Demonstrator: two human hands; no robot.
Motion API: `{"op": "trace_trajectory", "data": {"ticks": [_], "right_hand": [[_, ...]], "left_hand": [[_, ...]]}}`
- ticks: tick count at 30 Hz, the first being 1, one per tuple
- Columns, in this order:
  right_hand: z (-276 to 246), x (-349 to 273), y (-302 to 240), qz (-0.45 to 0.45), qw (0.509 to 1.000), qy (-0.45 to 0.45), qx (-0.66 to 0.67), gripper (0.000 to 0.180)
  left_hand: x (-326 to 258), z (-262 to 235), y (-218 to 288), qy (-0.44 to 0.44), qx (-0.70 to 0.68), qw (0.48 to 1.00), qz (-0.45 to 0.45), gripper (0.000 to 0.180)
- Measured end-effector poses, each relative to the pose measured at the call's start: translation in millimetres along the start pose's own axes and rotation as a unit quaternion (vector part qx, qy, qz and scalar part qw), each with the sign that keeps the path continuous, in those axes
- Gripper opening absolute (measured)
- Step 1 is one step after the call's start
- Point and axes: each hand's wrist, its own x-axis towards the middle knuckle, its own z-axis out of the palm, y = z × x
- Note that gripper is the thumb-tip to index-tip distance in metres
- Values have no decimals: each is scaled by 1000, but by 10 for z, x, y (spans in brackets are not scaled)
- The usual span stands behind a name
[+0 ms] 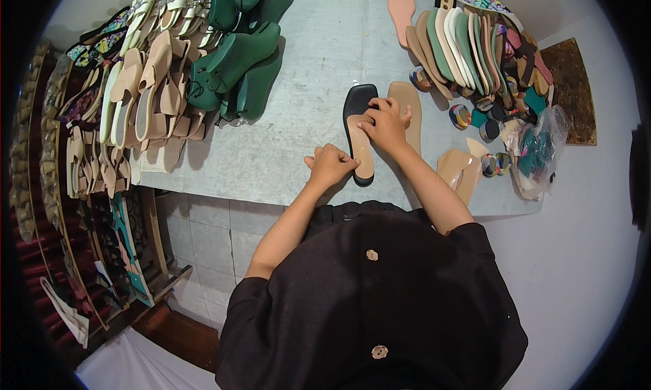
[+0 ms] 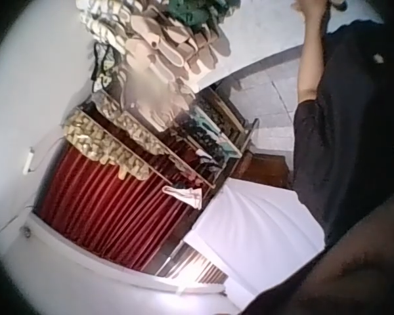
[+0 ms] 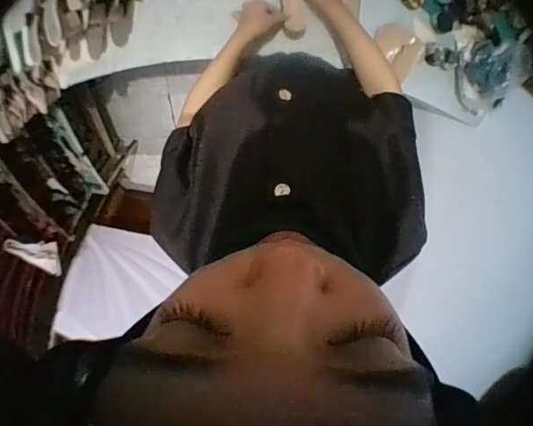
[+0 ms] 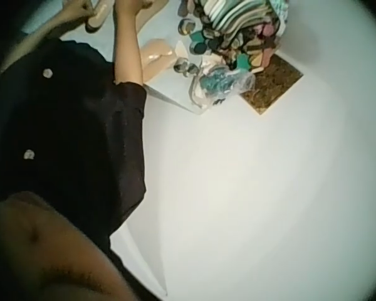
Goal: Organizing and matching various shoe soles with green shoe lasts on a workshop table.
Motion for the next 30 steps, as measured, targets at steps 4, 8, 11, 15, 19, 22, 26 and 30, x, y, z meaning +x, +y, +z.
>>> {"op": "trace_trajectory", "data": {"ticks": [4,8,11,15,19,22,26,30], "right_hand": [[-27,-2,-38,2,1000,-3,-1,19],[1,-3,-14,-3,1000,3,-2,20],[20,-2,-8,-2,1000,13,-13,22],[-33,-7,-65,15,1000,-2,-12,22],[39,7,25,4,1000,12,1,19],[28,90,117,14,999,3,32,16],[-21,120,113,9,999,-28,30,14],[2,109,134,6,999,-22,29,13]], "left_hand": [[4,-6,-8,-25,-15,999,-30,28],[-13,-9,18,-7,-3,1000,-21,28],[-51,-83,168,-14,34,999,-38,30],[-48,-142,251,-41,51,996,-58,29],[-3,-33,29,-11,39,999,-17,25],[31,-41,-52,-10,24,999,31,24],[67,-95,8,-55,11,998,9,26],[69,-94,35,-61,1,998,4,27]]}}
